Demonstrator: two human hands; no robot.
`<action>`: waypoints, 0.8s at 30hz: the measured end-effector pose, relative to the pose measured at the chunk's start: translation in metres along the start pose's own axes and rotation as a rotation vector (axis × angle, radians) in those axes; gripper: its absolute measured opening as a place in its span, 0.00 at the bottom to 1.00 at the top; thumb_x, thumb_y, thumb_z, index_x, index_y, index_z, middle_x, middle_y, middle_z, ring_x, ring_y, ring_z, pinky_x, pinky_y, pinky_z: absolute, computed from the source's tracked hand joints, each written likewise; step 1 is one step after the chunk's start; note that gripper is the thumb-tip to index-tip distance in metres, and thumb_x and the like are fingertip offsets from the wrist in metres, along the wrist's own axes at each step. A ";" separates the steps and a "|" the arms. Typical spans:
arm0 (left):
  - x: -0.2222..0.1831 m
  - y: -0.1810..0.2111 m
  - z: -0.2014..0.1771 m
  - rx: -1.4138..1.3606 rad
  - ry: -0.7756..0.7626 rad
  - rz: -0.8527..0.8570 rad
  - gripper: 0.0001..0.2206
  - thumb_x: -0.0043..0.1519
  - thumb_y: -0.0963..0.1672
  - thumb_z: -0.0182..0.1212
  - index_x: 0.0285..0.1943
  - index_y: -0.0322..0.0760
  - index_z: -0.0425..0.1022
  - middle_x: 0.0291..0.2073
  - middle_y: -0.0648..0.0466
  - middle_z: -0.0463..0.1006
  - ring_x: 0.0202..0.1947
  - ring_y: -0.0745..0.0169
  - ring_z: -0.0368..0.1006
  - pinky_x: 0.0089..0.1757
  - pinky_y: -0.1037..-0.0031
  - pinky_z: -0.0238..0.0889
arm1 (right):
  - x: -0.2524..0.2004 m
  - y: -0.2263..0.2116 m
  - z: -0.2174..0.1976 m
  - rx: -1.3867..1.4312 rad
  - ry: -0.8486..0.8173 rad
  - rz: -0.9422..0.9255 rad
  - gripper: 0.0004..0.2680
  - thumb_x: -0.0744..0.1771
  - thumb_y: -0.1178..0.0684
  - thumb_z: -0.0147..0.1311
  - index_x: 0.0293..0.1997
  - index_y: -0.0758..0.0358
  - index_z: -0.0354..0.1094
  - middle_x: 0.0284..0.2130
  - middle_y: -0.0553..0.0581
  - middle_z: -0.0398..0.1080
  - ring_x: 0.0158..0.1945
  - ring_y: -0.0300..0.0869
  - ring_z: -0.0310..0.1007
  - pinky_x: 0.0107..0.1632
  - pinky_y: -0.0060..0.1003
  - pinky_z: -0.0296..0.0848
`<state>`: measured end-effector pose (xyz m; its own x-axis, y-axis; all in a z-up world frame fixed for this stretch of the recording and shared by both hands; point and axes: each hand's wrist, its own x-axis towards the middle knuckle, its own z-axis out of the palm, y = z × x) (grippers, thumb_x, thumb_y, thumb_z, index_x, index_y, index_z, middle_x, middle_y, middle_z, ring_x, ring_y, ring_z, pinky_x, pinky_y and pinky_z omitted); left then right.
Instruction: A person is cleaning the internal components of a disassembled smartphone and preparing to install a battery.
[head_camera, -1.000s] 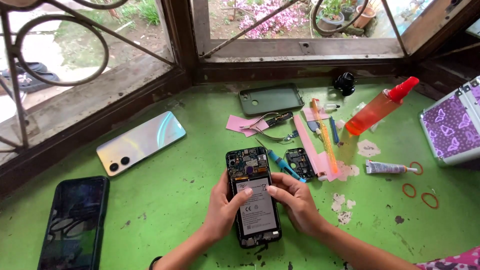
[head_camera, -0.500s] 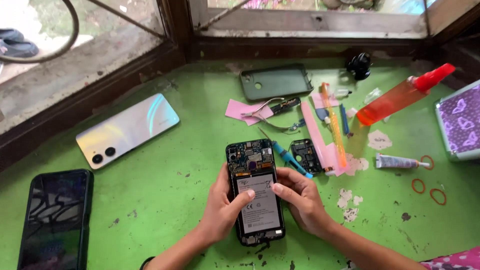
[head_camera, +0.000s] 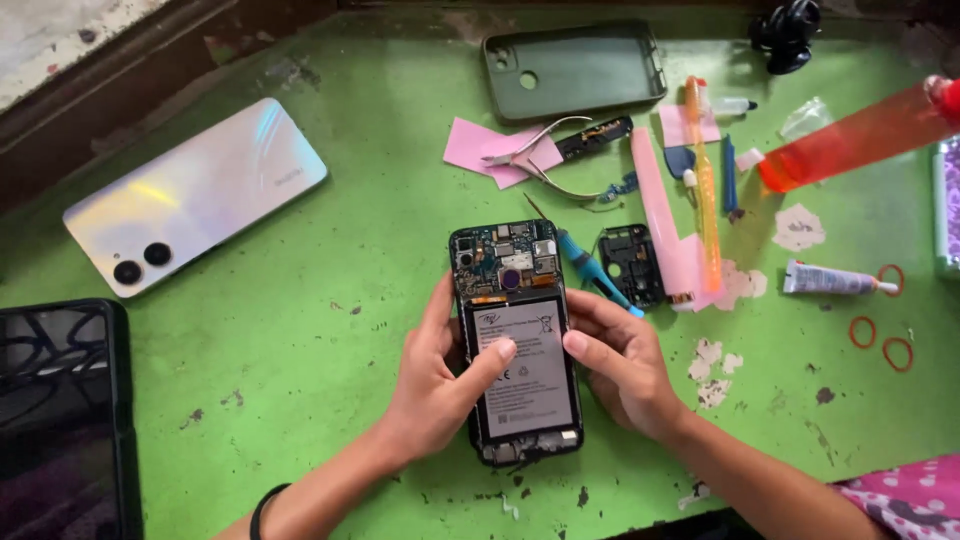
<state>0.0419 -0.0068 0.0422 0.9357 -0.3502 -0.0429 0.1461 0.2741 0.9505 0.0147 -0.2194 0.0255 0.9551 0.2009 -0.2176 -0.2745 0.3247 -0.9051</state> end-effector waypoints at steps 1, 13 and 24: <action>-0.001 0.002 0.000 -0.001 0.004 -0.003 0.30 0.63 0.45 0.57 0.73 0.32 0.50 0.58 0.42 0.74 0.54 0.50 0.76 0.52 0.61 0.78 | -0.001 0.001 -0.001 0.001 -0.001 0.005 0.19 0.67 0.57 0.54 0.64 0.77 0.60 0.54 0.71 0.73 0.55 0.53 0.74 0.52 0.46 0.80; 0.002 0.003 -0.002 -0.024 0.004 -0.088 0.33 0.62 0.45 0.58 0.75 0.32 0.47 0.48 0.43 0.83 0.46 0.52 0.83 0.47 0.62 0.82 | -0.004 0.006 -0.007 0.040 0.027 0.043 0.19 0.66 0.57 0.58 0.62 0.78 0.62 0.49 0.73 0.77 0.50 0.55 0.78 0.48 0.49 0.83; 0.003 0.004 -0.005 -0.081 0.017 -0.219 0.36 0.60 0.46 0.61 0.76 0.37 0.48 0.53 0.49 0.82 0.47 0.61 0.83 0.49 0.67 0.80 | -0.009 0.006 -0.007 0.037 0.219 0.193 0.22 0.62 0.55 0.61 0.60 0.79 0.67 0.47 0.75 0.80 0.48 0.58 0.82 0.49 0.52 0.81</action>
<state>0.0472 -0.0026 0.0438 0.8839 -0.3946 -0.2510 0.3708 0.2643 0.8903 0.0053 -0.2258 0.0198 0.8849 0.0590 -0.4620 -0.4536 0.3343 -0.8261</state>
